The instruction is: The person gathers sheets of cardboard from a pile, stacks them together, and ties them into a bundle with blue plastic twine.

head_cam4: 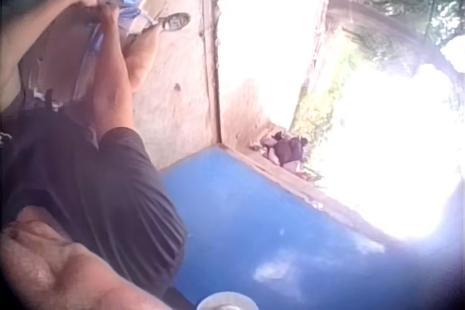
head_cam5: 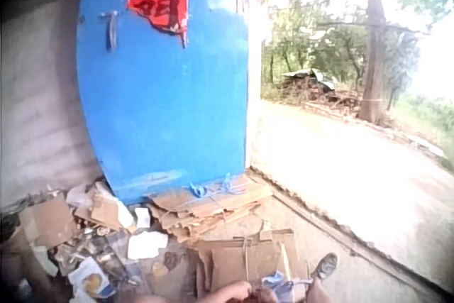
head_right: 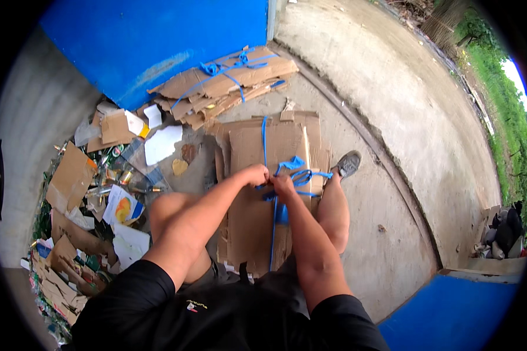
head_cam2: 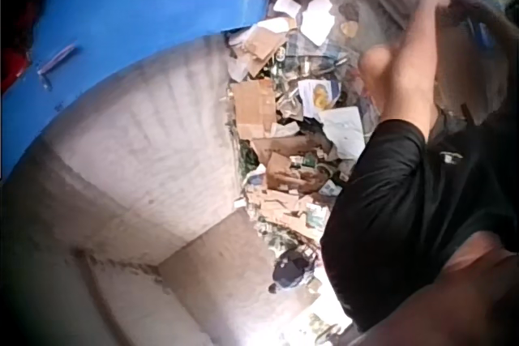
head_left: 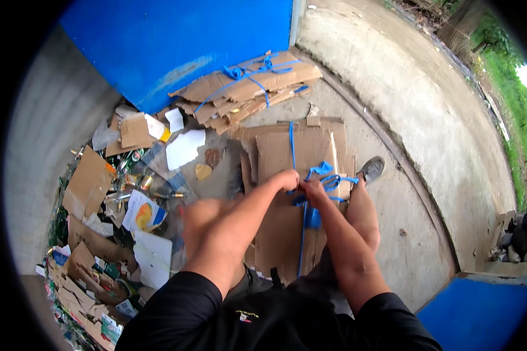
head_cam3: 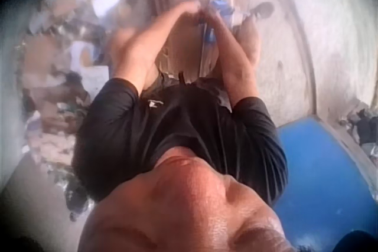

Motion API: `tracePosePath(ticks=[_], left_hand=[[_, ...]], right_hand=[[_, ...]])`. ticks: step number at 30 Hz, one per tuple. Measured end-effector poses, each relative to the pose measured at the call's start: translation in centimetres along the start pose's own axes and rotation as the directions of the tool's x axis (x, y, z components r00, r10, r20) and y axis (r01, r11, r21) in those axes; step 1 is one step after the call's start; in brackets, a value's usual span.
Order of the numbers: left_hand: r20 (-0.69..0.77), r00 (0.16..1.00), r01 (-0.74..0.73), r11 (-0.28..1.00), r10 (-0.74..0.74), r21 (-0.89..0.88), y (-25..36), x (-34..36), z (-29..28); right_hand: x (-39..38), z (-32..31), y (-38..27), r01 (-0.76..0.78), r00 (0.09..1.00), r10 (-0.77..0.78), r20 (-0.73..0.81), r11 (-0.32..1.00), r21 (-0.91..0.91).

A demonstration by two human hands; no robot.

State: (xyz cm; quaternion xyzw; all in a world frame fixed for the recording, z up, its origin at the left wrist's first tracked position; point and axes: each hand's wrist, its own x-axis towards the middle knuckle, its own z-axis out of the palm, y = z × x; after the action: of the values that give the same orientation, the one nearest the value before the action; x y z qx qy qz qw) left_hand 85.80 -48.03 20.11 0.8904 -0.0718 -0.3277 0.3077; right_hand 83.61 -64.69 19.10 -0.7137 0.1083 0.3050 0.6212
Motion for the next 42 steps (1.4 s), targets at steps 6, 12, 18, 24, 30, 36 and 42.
tracePosePath(ticks=[6, 12, 18, 24, 30, 36, 42], left_hand=[[0.045, 0.985, 0.17, 0.929, -0.165, -0.329, 0.0, -0.6, 1.1], [-0.109, 0.965, 0.207, 0.949, -0.238, -0.237, 0.4, -0.8, 1.5], [-0.321, 0.947, -0.007, 0.998, 0.024, 0.056, -0.4, -0.4, 2.0], [-0.12, 0.992, 0.039, 0.997, -0.031, 0.067, 0.4, 1.6, 3.0], [-0.177, 0.981, 0.091, 0.994, -0.079, 0.061, -0.8, 3.2, 3.4], [-0.104, 0.991, 0.101, 0.986, -0.088, 0.13, 0.4, 2.0, 1.6], [0.001, 0.999, -0.041, 0.98, 0.042, 0.196, 0.3, 1.5, 0.2]], right_hand=[[0.4, -1.3, 0.7, 0.211, 0.976, -0.217, 0.019, 0.92, -0.33], [1.0, -1.6, 0.2, 0.399, 0.854, -0.512, 0.087, 0.539, -0.742], [-0.2, -0.4, -1.3, 0.412, 0.807, -0.586, 0.076, 0.465, -0.784], [0.0, -1.4, -0.4, 0.351, 0.812, -0.583, 0.032, 0.443, -0.825], [-0.5, -0.2, -0.2, 0.301, 0.823, -0.568, 0.022, 0.404, -0.864], [-0.8, 0.2, 0.2, 0.428, 0.71, -0.7, 0.079, 0.34, -0.837], [-1.2, 0.2, 0.4, 0.445, 0.683, -0.721, 0.115, 0.285, -0.849]])
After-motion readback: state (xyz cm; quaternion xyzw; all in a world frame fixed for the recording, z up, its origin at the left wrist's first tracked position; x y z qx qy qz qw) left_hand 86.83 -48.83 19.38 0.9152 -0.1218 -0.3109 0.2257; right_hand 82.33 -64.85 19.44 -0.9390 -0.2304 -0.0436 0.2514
